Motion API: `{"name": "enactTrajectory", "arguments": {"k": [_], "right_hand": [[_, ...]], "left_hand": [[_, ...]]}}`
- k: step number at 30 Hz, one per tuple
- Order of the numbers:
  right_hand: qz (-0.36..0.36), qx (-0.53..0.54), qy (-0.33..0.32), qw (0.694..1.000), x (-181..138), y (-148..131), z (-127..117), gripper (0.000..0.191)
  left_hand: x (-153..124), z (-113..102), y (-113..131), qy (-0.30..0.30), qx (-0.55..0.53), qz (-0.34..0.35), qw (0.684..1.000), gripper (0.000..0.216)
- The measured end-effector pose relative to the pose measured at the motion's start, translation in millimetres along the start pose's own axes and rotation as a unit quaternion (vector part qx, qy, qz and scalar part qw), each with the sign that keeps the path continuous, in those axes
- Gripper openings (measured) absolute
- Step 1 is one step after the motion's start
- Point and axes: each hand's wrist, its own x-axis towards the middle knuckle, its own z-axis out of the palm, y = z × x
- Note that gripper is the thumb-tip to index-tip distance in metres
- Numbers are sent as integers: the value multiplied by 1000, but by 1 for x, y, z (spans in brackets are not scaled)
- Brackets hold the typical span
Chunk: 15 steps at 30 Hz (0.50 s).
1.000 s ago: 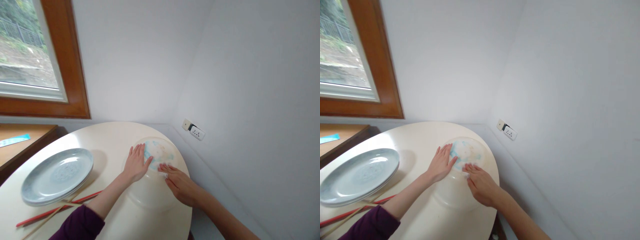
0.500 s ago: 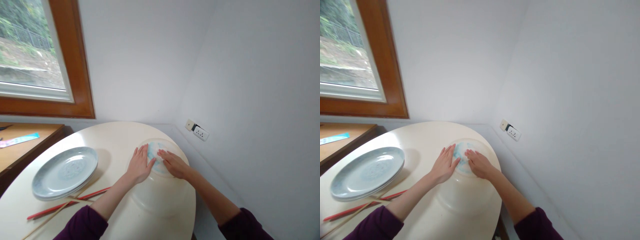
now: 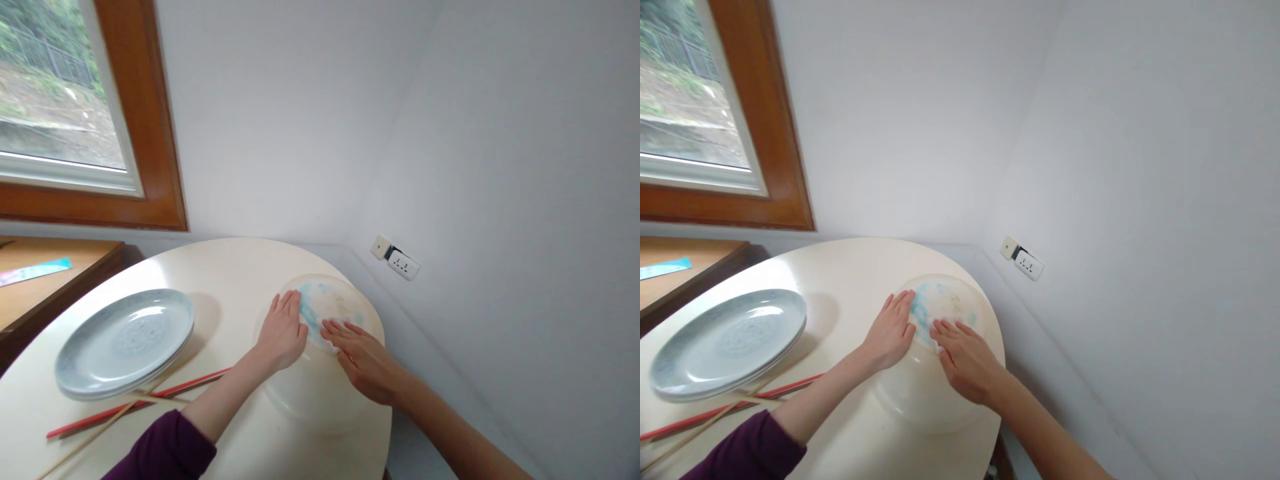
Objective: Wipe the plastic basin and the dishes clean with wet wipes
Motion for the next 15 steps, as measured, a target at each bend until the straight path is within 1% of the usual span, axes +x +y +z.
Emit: {"name": "enactTrajectory", "arguments": {"k": [5, 11, 15], "right_hand": [[32, -54, 20, 998, 10, -7, 0, 48], [-2, -76, 19, 997, -6, -7, 0, 49], [18, -95, 36, 995, 15, -6, 0, 48]], "left_hand": [[-2, -2, -1, -10, -4, 21, 1000, 56], [-7, 0, 0, 7, -22, 37, 999, 56], [-8, 2, 0, 6, -26, 41, 999, 57]]}}
